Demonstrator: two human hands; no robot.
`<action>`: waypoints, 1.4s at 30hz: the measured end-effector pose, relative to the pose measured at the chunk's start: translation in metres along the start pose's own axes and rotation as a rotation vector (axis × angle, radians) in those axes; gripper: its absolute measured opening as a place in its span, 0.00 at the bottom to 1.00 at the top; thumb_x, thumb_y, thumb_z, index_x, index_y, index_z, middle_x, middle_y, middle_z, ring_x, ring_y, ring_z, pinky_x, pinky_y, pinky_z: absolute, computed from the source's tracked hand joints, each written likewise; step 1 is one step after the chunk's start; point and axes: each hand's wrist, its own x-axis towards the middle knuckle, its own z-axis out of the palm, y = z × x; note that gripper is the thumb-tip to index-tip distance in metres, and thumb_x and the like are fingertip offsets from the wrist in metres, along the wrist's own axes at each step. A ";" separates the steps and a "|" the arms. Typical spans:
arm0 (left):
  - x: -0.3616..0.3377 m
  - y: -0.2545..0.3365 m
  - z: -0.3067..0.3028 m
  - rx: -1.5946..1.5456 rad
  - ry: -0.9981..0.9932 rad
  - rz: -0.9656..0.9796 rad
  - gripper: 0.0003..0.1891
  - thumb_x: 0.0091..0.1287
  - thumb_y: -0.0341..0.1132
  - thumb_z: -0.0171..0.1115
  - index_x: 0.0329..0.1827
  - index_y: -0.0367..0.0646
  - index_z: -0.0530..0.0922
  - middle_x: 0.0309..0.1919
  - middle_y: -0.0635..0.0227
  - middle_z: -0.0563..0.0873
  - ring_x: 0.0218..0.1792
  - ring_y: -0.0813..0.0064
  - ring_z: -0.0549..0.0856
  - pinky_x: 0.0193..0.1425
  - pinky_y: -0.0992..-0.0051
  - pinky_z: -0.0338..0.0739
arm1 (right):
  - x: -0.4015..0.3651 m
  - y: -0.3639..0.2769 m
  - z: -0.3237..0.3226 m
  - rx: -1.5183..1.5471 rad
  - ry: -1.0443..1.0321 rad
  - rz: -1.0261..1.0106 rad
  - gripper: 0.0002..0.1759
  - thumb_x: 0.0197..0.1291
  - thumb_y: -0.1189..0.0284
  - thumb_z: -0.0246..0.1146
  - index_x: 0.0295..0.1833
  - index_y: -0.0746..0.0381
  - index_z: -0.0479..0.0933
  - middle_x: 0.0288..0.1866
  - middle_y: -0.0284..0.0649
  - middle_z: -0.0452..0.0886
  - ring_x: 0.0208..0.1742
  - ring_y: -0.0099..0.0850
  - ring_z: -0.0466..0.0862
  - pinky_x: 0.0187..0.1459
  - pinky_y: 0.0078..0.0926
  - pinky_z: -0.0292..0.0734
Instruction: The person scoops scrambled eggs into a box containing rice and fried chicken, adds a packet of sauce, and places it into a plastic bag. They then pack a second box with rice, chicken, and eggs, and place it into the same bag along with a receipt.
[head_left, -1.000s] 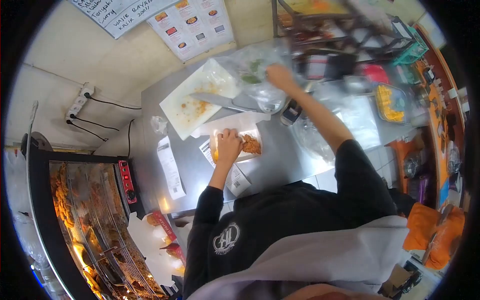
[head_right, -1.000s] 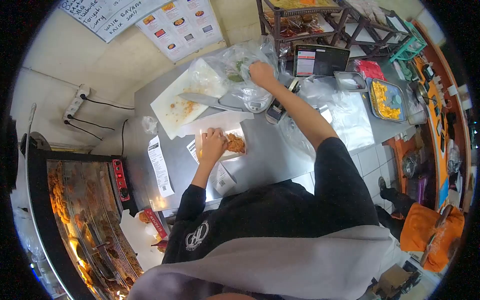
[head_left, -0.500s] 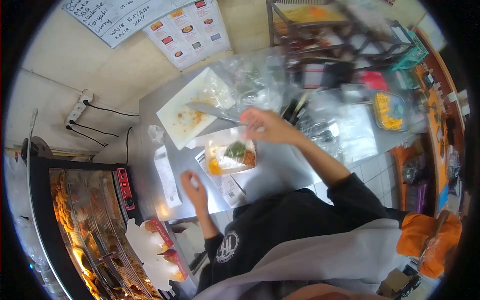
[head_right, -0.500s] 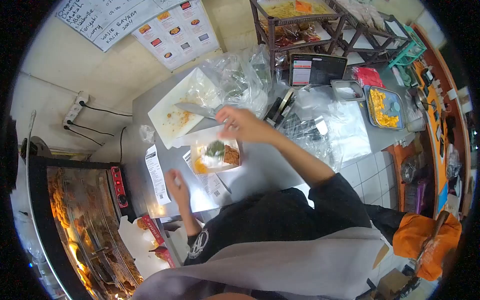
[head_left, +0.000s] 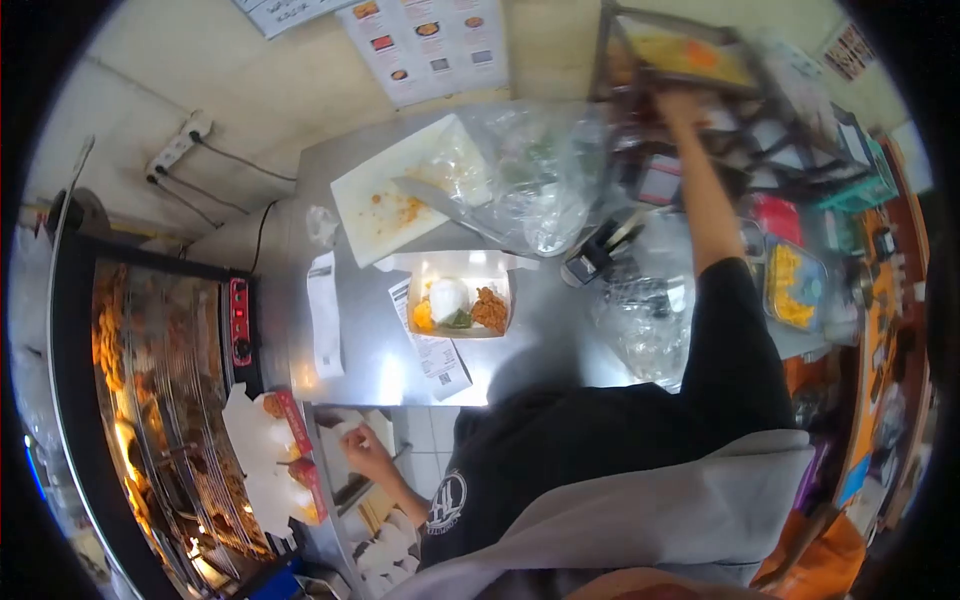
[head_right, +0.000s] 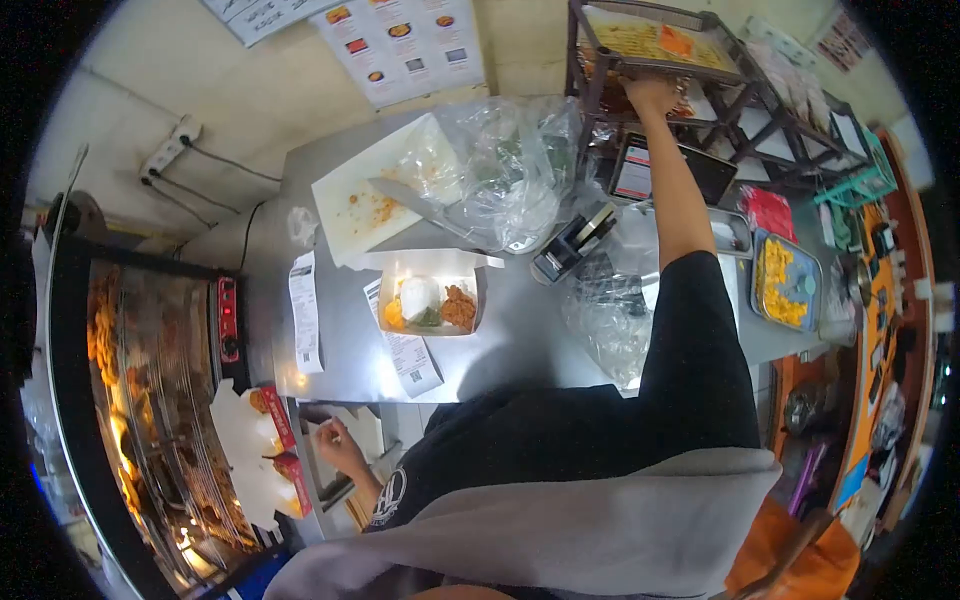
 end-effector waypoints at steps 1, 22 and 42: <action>-0.002 0.001 0.004 0.016 -0.026 0.008 0.11 0.58 0.35 0.58 0.25 0.36 0.74 0.26 0.64 0.75 0.26 0.71 0.75 0.27 0.73 0.66 | 0.001 0.001 0.011 -0.001 -0.022 0.019 0.27 0.48 0.45 0.54 0.52 0.45 0.74 0.59 0.42 0.69 0.62 0.43 0.63 0.56 0.44 0.61; 0.072 0.069 0.124 -0.517 -0.623 0.189 0.17 0.59 0.31 0.55 0.52 0.42 0.69 0.42 0.64 0.75 0.35 0.73 0.75 0.37 0.76 0.70 | -0.148 -0.035 -0.202 1.279 0.334 0.505 0.07 0.58 0.73 0.55 0.38 0.65 0.69 0.32 0.37 0.75 0.35 0.25 0.72 0.40 0.22 0.69; 0.109 0.141 0.194 -1.055 -0.741 0.263 0.08 0.68 0.35 0.44 0.42 0.40 0.63 0.39 0.65 0.70 0.41 0.77 0.68 0.49 0.77 0.63 | -0.320 -0.229 -0.235 1.801 -0.539 0.344 0.11 0.52 0.76 0.58 0.39 0.62 0.64 0.35 0.33 0.66 0.38 0.21 0.66 0.41 0.18 0.62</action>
